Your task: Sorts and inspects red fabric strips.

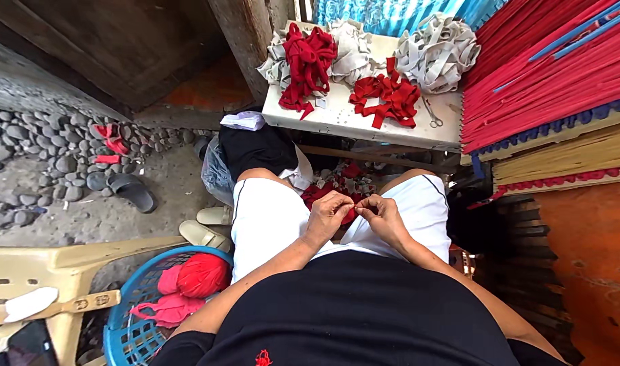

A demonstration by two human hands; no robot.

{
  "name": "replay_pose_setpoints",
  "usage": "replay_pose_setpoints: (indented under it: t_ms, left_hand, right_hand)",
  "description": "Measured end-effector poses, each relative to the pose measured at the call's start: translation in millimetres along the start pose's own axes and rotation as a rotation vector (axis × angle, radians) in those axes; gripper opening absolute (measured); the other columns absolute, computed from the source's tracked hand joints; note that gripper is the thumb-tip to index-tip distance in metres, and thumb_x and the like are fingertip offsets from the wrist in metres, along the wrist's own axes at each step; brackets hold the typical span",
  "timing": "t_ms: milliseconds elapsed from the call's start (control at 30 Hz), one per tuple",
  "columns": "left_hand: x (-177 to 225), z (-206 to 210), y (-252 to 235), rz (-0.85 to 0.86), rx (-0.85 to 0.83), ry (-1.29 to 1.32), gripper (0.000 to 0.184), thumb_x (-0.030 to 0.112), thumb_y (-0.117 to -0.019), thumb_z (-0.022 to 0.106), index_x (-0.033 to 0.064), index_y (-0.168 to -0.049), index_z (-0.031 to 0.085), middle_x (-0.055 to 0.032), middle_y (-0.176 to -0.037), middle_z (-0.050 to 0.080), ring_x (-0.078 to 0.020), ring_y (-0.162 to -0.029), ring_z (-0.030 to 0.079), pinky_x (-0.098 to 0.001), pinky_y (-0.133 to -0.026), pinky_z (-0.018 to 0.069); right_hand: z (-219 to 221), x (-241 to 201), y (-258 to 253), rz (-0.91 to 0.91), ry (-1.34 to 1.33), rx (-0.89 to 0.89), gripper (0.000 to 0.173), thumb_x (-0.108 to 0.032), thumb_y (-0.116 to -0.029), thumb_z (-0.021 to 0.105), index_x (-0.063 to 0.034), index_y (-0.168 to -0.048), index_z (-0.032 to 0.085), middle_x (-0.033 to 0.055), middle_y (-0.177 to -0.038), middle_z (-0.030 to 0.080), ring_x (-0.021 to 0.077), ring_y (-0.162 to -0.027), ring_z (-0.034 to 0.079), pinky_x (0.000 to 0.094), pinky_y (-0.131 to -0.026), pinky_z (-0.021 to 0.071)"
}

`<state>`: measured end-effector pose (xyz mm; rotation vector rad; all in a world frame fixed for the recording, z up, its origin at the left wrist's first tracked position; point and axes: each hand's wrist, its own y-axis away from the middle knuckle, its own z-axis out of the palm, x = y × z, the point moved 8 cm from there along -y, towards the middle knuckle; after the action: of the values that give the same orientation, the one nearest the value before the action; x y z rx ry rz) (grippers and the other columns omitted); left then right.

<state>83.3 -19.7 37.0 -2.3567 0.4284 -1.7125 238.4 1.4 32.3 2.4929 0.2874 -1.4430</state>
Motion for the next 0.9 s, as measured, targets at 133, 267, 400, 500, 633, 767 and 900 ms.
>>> replay_pose_setpoints:
  t_ms: [133, 267, 400, 500, 633, 767, 900]
  left_hand:
    - [-13, 2, 1, -0.191, -0.014, 0.196, 0.006, 0.005, -0.0968, 0.068, 0.0029, -0.101, 0.072, -0.0046, -0.096, 0.072, -0.0089, -0.085, 0.068, -0.0276, -0.079, 0.0585]
    - [-21, 5, 2, -0.329, -0.038, 0.369, 0.006, 0.002, -0.095, 0.07, 0.0025, -0.101, 0.071, -0.0038, -0.09, 0.071, -0.0086, -0.078, 0.066, -0.0264, -0.074, 0.0572]
    - [-26, 6, 3, -0.397, -0.05, 0.476, 0.007, 0.001, -0.0957, 0.068, 0.0026, -0.102, 0.07, -0.0034, -0.09, 0.07, -0.0083, -0.078, 0.064, -0.0254, -0.073, 0.0551]
    - [-29, 8, 5, -0.447, -0.055, 0.516, 0.007, 0.0, -0.0957, 0.067, 0.0022, -0.102, 0.07, -0.0044, -0.09, 0.07, -0.0091, -0.077, 0.064, -0.0258, -0.073, 0.0553]
    - [-32, 9, 5, -0.484, -0.048, 0.543, 0.008, -0.001, -0.0942, 0.069, 0.0017, -0.101, 0.07, -0.0047, -0.089, 0.07, -0.0097, -0.076, 0.064, -0.0262, -0.071, 0.0559]
    - [-34, 9, 7, -0.524, -0.047, 0.554, 0.008, -0.001, -0.0922, 0.071, 0.0015, -0.1, 0.071, -0.0049, -0.088, 0.07, -0.0097, -0.076, 0.065, -0.0267, -0.071, 0.0566]
    - [-37, 9, 8, -0.546, -0.048, 0.575, 0.007, -0.002, -0.0898, 0.074, 0.0012, -0.096, 0.072, -0.0047, -0.085, 0.071, -0.0091, -0.073, 0.064, -0.0258, -0.069, 0.0563]
  right_hand:
    - [0, 6, -2, 0.028, -0.106, -0.039, 0.007, -0.004, -0.0959, 0.067, -0.0022, -0.092, 0.073, 0.006, -0.082, 0.065, 0.011, -0.065, 0.058, 0.0276, -0.059, 0.0496]
    - [1, 12, -1, 0.088, -0.211, -0.076, 0.006, -0.004, -0.0966, 0.067, -0.0022, -0.094, 0.072, 0.0049, -0.083, 0.067, 0.0088, -0.062, 0.057, 0.0248, -0.055, 0.047]
    - [1, 15, -1, 0.113, -0.293, -0.101, 0.005, -0.002, -0.0957, 0.067, -0.0017, -0.094, 0.072, 0.0044, -0.084, 0.067, 0.0082, -0.062, 0.055, 0.0235, -0.054, 0.0452]
    - [2, 17, -2, 0.115, -0.32, -0.113, 0.006, -0.001, -0.0953, 0.067, -0.0023, -0.093, 0.073, 0.0039, -0.084, 0.068, 0.008, -0.06, 0.053, 0.0233, -0.053, 0.044]
    - [3, 17, -1, 0.128, -0.331, -0.131, 0.008, 0.0, -0.0951, 0.067, -0.0027, -0.093, 0.073, 0.0034, -0.086, 0.068, 0.0078, -0.062, 0.053, 0.0233, -0.054, 0.0442]
    - [5, 19, -2, 0.116, -0.346, -0.159, 0.008, 0.001, -0.0944, 0.066, -0.0028, -0.093, 0.073, 0.0034, -0.086, 0.068, 0.0067, -0.061, 0.053, 0.0226, -0.054, 0.0441]
    - [8, 22, -3, 0.119, -0.389, -0.192, 0.008, 0.003, -0.0935, 0.067, -0.0018, -0.092, 0.073, 0.0036, -0.083, 0.067, 0.0068, -0.059, 0.052, 0.0222, -0.053, 0.0438]
